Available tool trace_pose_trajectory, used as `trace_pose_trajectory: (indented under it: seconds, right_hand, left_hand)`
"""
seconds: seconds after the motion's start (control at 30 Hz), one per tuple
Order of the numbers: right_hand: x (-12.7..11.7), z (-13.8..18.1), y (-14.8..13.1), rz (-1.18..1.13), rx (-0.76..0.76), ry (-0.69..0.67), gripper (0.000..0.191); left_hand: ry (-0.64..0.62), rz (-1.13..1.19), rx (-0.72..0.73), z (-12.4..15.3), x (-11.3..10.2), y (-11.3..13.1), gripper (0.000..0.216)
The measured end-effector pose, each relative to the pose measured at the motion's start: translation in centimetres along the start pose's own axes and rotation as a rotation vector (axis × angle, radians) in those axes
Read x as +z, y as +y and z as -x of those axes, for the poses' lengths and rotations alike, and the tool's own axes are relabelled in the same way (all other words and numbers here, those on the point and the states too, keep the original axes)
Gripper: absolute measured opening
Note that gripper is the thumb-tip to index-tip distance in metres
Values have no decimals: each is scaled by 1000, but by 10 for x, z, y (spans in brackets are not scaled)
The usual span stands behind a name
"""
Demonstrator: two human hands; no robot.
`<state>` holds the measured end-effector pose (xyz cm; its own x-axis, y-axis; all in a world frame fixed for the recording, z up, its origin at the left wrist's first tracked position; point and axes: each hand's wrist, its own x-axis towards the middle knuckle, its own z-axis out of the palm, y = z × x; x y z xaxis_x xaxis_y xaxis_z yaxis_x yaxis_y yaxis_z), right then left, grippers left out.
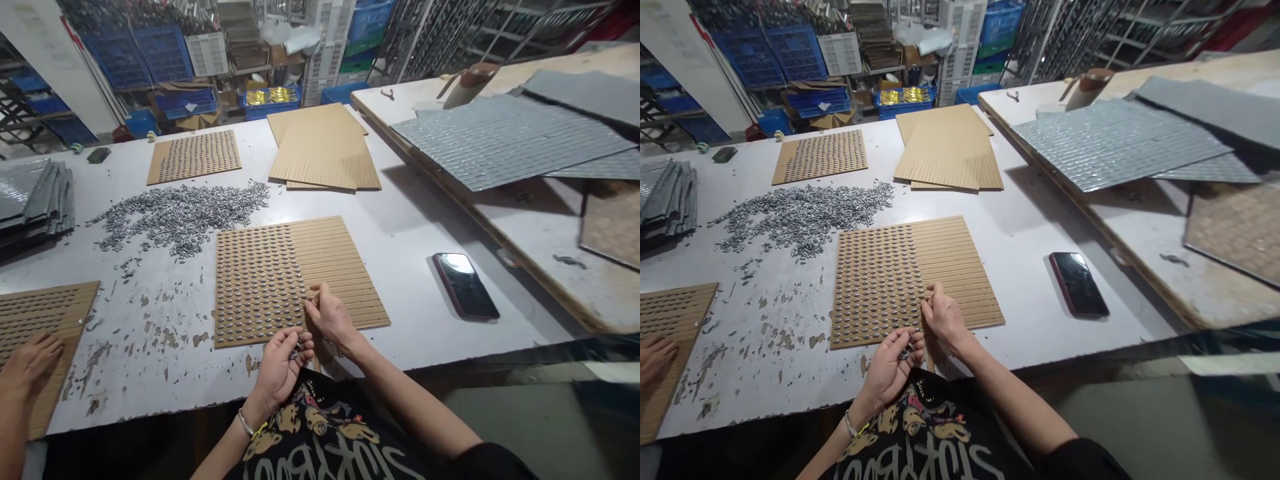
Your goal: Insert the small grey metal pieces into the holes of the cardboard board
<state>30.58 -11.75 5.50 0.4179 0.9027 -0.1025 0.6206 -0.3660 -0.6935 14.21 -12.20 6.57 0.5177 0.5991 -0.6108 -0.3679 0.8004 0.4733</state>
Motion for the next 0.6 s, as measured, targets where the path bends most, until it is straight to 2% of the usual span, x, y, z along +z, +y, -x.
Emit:
trace_pose_trajectory:
  seconds: [0.07,0.2,0.4,0.6]
  right_hand:
    - [-10,16,-4,-75,-158,8,19]
    - [-27,45,-7,-7,-489,-145,20]
    - [-25,51,6,187,-558,-104,23]
    - [-26,47,11,134,-615,-218,22]
  left_hand:
    - [-3,26,7,2,2,2,29]
    - [24,13,19,4,8,2,23]
    - [-32,-97,-44,5,14,-3,22]
    - [-28,-186,-90,5,8,-6,23]
